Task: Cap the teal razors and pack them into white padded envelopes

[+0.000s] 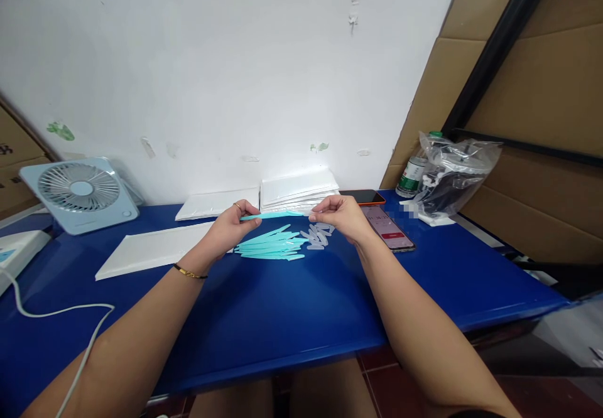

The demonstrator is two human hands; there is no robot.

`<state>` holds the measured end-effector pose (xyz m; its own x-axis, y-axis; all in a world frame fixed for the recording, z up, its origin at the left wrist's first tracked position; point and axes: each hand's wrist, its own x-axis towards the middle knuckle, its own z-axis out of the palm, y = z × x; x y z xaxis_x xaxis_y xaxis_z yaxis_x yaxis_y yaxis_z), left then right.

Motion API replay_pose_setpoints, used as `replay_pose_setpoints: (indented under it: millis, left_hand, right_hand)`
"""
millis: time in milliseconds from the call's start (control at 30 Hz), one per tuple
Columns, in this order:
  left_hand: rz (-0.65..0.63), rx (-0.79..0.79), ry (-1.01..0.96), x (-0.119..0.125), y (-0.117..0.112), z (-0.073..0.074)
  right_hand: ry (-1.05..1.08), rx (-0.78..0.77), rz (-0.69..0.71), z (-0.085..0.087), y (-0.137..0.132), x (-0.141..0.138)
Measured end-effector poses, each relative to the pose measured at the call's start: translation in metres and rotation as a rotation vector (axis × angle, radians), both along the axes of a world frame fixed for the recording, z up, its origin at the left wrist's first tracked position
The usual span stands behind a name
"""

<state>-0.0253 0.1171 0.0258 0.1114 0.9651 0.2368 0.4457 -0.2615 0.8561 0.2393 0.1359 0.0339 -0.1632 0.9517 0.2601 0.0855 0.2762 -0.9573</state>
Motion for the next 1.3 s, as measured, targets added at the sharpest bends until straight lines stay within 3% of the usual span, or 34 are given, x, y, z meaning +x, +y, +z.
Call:
replay_pose_setpoints:
  millis: [300,433,500,600,667,767,967,1133,1300]
  left_hand:
    - [-0.047,-0.045,-0.014,0.012,-0.003,-0.006]
    - [0.043,0.07,0.232,0.014,-0.005,-0.01]
    - [0.047,0.152,0.411,0.015,-0.007,-0.014]
    - [-0.123,0.049,0.653,0.018,-0.014,-0.02]
    - [-0.25,-0.081,0.773,0.021,-0.02,-0.02]
    - [-0.398,-0.162,0.873,0.026,-0.03,-0.017]
    - [-0.558,-0.131,0.902,0.033,-0.056,-0.008]
    - [-0.517,-0.065,0.776,0.036,-0.059,0.0]
    - [-0.258,0.054,0.688,0.028,-0.034,-0.004]
  right_hand:
    - [-0.065,-0.002,0.033,-0.004,-0.003,-0.01]
    - [-0.052,-0.014,0.022,-0.006,0.004,-0.001]
    - [-0.011,0.003,-0.063,-0.008,0.012,0.008]
    - [0.008,0.015,-0.214,-0.014,0.023,0.02]
    - [-0.02,-0.001,-0.224,-0.018,0.026,0.021]
    - [-0.107,-0.016,-0.146,-0.025,0.026,0.011]
    - [-0.516,0.071,0.056,-0.036,0.022,-0.013]
    - [-0.696,0.187,0.095,-0.032,0.02,-0.01]
    - [-0.907,0.202,-0.007,-0.025,0.02,-0.002]
